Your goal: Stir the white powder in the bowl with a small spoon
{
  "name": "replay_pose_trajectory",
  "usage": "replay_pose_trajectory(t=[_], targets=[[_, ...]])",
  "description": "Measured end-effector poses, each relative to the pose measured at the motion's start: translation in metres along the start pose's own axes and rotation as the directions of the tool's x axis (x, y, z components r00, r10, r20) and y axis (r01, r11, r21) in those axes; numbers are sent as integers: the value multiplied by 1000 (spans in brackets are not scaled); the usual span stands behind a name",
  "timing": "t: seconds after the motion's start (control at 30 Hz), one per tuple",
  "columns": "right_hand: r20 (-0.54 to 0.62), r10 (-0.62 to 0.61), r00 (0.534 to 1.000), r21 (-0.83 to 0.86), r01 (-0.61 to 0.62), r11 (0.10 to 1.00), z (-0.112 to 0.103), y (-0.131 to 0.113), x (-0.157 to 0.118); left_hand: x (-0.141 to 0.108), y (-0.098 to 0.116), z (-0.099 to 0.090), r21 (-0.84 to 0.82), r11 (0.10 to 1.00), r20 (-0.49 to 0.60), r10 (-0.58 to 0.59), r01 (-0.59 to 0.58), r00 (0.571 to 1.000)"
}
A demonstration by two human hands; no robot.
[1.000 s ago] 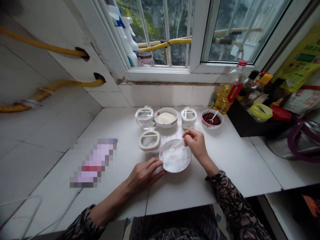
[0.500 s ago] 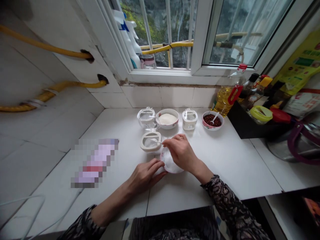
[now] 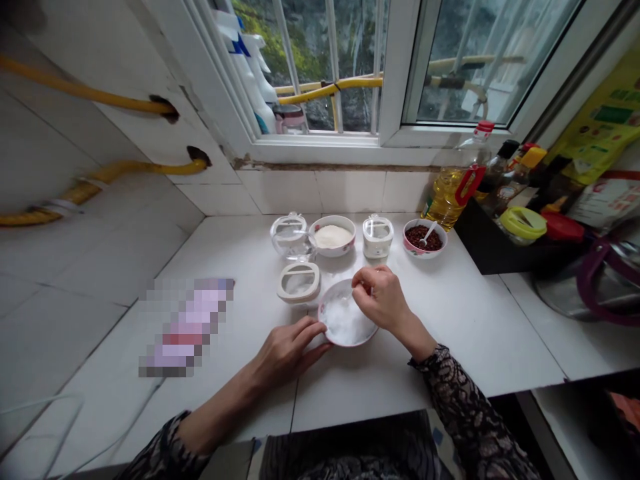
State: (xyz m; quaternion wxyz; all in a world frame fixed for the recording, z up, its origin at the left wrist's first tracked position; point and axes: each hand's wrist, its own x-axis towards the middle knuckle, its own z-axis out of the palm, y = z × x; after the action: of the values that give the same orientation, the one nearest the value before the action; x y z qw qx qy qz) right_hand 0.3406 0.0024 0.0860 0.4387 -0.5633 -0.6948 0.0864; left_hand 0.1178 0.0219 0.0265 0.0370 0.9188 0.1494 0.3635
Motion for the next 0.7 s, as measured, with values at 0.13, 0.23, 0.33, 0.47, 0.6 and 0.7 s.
replay_pose_trajectory(t=[0.13, 0.23, 0.33, 0.47, 0.6, 0.7], targets=[[40, 94, 995, 71, -96, 993, 4, -1, 1, 0, 0, -1, -7, 1000, 1, -3, 3, 1000], [52, 258, 965, 233, -263, 936, 1, 2, 2, 1, 0, -1, -14, 1000, -6, 0, 0, 1000], [77, 393, 916, 398, -390, 831, 0, 6, 4, 1, 0, -1, -11, 1000, -4, 2, -2, 1000], [111, 468, 877, 523, -452, 722, 0, 8, 7, 2, 1, -1, 11, 1000, -7, 8, -7, 1000], [145, 495, 857, 574, -480, 664, -3, 8, 10, 1, 1, -1, 20, 1000, 0, 6, -6, 1000], [140, 496, 857, 607, -470, 641, -2, 8, 10, 1, 0, 0, 18, 1000, 0, 3, -3, 1000]])
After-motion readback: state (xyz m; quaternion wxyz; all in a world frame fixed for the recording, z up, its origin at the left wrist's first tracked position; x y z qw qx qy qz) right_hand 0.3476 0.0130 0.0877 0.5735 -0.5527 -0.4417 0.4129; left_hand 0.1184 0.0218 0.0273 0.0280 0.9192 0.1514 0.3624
